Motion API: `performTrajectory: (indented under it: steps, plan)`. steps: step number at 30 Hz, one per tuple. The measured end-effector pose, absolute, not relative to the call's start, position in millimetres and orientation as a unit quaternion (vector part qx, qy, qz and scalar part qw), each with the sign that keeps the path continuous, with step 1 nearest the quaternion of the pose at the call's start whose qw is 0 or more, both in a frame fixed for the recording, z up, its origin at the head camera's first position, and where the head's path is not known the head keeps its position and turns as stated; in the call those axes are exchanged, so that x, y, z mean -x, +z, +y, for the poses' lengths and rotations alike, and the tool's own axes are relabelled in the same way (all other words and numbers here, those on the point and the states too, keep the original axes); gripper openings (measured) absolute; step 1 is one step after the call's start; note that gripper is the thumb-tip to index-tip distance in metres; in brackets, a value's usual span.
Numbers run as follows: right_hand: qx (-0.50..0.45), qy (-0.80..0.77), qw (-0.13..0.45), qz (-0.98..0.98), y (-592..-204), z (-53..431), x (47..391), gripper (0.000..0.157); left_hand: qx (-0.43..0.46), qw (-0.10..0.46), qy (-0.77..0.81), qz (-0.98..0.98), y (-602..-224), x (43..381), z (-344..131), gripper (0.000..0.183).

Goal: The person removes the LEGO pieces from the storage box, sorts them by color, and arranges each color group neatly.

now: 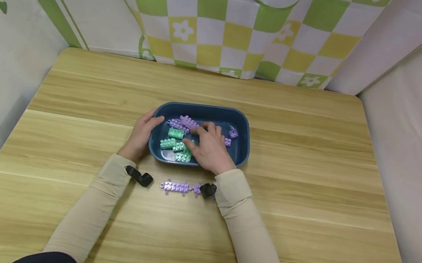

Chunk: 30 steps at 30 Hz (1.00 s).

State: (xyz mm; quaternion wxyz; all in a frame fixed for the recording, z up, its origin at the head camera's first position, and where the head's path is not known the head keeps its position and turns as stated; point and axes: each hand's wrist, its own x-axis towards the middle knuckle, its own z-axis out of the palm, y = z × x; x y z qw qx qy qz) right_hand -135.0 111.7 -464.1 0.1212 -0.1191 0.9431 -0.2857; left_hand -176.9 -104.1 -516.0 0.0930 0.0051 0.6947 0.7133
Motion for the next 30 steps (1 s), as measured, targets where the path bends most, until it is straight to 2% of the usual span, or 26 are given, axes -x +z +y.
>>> performTrajectory:
  steps: [17,30]
  plan:
    - [0.119,-0.278,0.103,0.947,-463.9,110.5,133.9,0.044,-0.006,0.088,0.721,0.687,-516.3,177.0,-103.8,0.044]
    - [0.05,-0.265,0.072,0.96,-463.6,107.4,134.1,0.022,-0.006,0.091,0.729,0.678,-518.4,178.4,-104.2,0.045]
